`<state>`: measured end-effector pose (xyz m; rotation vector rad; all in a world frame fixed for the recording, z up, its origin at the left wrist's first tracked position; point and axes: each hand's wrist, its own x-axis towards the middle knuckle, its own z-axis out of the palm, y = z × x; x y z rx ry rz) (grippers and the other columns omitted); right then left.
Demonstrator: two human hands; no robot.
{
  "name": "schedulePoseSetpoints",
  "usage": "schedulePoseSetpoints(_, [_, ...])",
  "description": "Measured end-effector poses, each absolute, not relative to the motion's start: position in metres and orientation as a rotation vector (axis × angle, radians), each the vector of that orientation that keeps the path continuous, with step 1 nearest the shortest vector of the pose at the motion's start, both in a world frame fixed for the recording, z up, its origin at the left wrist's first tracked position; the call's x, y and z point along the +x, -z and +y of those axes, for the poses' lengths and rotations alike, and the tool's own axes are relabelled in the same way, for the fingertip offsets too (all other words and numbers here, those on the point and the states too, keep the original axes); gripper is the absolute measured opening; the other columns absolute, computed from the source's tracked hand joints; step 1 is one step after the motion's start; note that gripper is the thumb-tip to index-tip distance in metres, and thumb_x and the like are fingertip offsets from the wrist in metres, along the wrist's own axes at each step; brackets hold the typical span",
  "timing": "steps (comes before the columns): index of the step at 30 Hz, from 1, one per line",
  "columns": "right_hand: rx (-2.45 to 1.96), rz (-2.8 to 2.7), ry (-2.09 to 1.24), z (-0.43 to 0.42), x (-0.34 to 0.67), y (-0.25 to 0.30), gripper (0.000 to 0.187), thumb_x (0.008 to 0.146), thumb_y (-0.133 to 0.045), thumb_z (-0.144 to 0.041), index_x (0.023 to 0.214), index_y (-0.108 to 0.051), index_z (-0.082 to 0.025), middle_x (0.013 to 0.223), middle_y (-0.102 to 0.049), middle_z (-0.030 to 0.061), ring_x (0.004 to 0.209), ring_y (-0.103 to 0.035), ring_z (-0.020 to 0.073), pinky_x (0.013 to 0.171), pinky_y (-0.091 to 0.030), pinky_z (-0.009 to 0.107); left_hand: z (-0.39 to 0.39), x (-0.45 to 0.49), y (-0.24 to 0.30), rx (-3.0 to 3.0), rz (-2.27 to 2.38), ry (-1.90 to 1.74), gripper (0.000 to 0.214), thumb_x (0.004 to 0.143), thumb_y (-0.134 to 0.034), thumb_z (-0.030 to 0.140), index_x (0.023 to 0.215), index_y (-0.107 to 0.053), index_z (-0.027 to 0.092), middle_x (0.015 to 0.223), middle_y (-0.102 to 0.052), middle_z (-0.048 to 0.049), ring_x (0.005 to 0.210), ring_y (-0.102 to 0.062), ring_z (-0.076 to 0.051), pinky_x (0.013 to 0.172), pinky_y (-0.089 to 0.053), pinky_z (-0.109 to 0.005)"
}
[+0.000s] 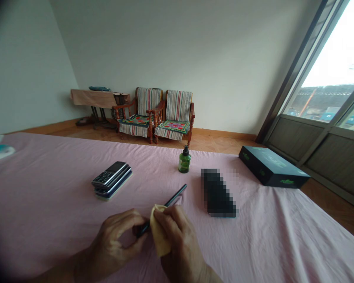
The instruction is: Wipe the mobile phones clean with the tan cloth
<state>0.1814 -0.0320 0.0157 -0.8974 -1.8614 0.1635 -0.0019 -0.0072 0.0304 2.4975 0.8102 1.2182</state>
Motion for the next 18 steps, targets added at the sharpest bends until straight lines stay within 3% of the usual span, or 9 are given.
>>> schedulePoseSetpoints(6, [-0.714,-2.018,-0.198,-0.042,0.172,-0.028,0.032,0.088,-0.053,-0.012,0.118,-0.057,-0.020,0.090,-0.062,0.0086,0.079,-0.063,0.0180,0.065,-0.055,0.027,-0.008,-0.002,-0.032,2.428,0.758,-1.205,0.012,0.080,-0.054,0.006,0.078,-0.057,0.018,0.068,-0.059,-0.0008,0.063,-0.058,-0.015,0.058,-0.045,-0.022])
schedulePoseSetpoints(18, [-0.708,-2.087,-0.211,-0.043,0.176,-0.028,0.039,0.087,-0.052,-0.009,0.124,-0.054,-0.021,0.096,-0.062,0.0090,0.085,-0.061,0.0199,0.069,-0.055,0.032,-0.007,-0.001,-0.035,2.473,0.764,-1.202,0.012,0.081,-0.056,0.008,0.074,-0.055,0.018,0.063,-0.057,0.0009,0.059,-0.056,-0.013,0.054,-0.043,-0.021])
